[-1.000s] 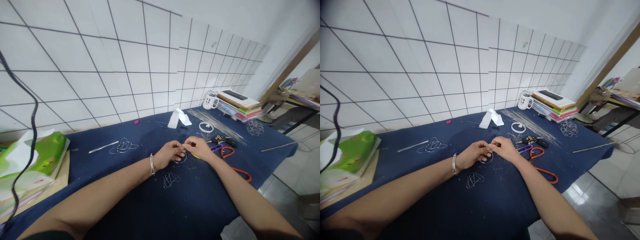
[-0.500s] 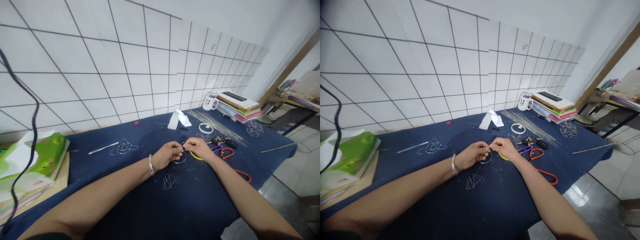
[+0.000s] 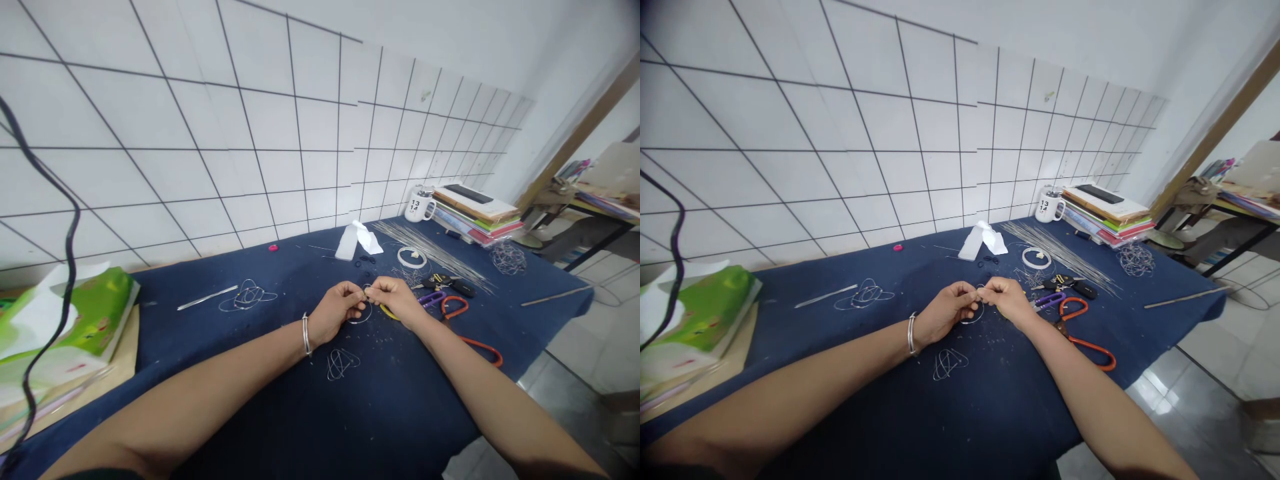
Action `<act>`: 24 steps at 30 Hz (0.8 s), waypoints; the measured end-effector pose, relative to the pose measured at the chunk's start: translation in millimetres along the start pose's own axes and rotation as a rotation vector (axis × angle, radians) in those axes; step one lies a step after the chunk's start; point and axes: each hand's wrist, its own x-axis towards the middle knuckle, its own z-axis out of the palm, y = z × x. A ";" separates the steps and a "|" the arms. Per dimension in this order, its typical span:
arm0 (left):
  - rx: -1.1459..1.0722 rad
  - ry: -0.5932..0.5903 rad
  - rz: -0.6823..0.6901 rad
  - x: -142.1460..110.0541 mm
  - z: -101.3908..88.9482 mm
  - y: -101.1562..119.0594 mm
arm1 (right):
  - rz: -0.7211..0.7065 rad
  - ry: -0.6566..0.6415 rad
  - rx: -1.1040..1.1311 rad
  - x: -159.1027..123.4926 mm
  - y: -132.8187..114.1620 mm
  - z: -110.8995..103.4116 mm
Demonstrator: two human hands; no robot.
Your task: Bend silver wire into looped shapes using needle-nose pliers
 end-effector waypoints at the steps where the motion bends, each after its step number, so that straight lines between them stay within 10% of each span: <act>1: 0.007 -0.003 0.010 0.1 -0.2 -0.5 | 0.003 0.000 0.007 -0.3 -0.9 0.1; 24: 0.152 0.070 0.111 -2.8 5.8 -3.4 | -0.029 0.076 -0.215 -3.1 -2.1 4.5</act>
